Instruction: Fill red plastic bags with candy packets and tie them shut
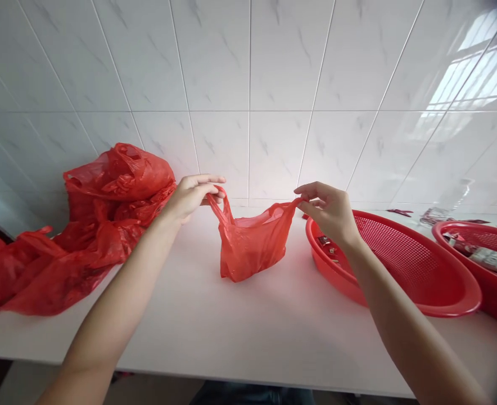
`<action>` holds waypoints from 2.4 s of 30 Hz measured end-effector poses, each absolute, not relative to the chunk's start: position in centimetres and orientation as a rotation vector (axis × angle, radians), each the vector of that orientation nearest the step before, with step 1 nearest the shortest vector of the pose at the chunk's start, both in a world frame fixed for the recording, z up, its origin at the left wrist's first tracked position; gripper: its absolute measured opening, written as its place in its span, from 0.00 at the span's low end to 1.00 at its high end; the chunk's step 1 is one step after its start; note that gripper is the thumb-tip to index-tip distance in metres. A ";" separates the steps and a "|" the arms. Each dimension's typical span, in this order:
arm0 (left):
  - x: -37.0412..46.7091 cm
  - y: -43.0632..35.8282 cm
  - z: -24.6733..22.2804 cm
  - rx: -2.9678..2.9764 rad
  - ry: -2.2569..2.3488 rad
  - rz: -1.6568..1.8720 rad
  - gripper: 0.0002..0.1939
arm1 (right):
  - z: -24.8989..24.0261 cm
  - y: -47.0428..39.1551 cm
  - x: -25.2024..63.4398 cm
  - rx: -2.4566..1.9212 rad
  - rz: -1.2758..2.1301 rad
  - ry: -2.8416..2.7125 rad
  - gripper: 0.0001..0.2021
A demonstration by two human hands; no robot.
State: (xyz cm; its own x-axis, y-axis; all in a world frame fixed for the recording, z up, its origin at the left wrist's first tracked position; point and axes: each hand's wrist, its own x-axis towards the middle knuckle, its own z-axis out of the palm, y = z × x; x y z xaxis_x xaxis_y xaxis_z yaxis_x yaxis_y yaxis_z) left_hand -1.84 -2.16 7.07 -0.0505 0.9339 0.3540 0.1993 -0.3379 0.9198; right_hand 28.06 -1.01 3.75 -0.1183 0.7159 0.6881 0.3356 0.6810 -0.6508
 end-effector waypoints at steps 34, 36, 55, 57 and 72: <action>7.2 -1.2 7.9 1.931 0.754 1.410 0.06 | 4.2 -0.6 25.4 -0.536 0.972 -1.710 0.22; 6.8 -0.7 8.5 1.881 0.773 1.464 0.06 | 4.2 -0.8 25.4 -0.574 1.053 -1.796 0.18; 1.6 -0.8 10.0 2.160 1.076 1.375 0.16 | 2.5 1.7 25.5 -0.584 1.125 -1.313 0.14; 1.0 -0.7 9.7 2.144 1.094 1.402 0.16 | 2.5 1.8 25.9 -0.591 1.100 -1.279 0.11; 4.4 -0.9 8.1 2.386 1.288 1.242 0.18 | 2.5 0.7 24.1 -0.617 1.112 -1.614 0.10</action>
State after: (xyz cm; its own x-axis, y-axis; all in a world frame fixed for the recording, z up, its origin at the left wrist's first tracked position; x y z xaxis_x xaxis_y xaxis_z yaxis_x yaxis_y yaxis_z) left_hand 4.39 -0.90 8.08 0.2850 0.7525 0.5937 0.6207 -0.6169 0.4840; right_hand 24.09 0.72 2.52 -0.3333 0.8245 0.4574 -0.1333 0.4390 -0.8885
